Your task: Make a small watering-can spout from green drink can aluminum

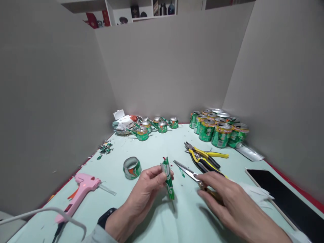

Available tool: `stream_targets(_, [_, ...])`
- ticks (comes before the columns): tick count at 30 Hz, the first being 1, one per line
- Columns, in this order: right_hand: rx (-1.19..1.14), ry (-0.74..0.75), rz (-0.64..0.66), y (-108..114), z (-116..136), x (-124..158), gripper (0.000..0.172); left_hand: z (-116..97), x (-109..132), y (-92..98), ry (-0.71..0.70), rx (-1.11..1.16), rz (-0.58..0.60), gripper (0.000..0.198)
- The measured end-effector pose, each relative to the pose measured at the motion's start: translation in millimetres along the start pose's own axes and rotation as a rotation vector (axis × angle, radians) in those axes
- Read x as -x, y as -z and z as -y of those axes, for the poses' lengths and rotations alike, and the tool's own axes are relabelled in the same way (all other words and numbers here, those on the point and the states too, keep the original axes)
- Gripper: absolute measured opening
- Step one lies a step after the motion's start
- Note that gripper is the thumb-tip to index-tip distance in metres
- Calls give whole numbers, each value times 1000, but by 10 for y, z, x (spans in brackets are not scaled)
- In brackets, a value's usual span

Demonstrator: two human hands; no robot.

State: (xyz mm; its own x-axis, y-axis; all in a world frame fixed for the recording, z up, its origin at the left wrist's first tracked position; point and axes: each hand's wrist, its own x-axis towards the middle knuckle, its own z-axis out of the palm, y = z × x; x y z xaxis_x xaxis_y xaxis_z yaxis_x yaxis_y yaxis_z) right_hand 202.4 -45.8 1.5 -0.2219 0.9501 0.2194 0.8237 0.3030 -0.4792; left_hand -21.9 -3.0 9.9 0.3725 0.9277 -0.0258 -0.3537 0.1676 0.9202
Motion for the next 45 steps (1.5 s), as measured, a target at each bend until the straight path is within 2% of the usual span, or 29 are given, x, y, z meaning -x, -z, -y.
stream_targets(5, [-502,-39,50,-173,436,-202,30,81,9,-35,-26,-6,-23,20])
stream_targets(9, [-752,-21,26,-404,492,-343,20,145,10,-28,-67,-21,-96,24])
stream_targets(13, [-899,-80,29,-483,543,-390,19,149,-2,13,-108,-38,-164,30])
stream_targets(15, [-909,-102,46,-489,608,-401,18,141,-11,38,-123,-51,-188,32])
stream_targets(19, [-797,-72,24,-539,702,-405,26,118,-30,54,-130,-64,-193,32])
stream_targets(24, [-684,-113,-9,-623,699,-339,26,96,-37,16,-133,-97,-176,31])
stream_targets(28, [-563,-161,30,-635,716,-283,28,108,-25,22,-168,-157,-220,31])
stream_targets(31, [-492,-121,38,-624,730,-262,28,118,0,37,-210,-237,-257,30])
stream_targets(35, [-519,-141,44,-575,712,-252,29,98,35,21,-220,-269,-227,30])
stream_targets(37, [-653,-151,56,-530,689,-271,28,69,34,9,-165,-191,-151,25])
stream_targets(39, [-952,-95,103,-481,660,-311,28,31,21,11,-81,-64,-47,20])
stream_targets(42, [-1531,12,265,-421,623,-374,28,-24,2,40,3,83,35,27])
stream_targets(45, [-1860,23,460,-397,616,-389,23,-57,7,64,22,88,67,29])
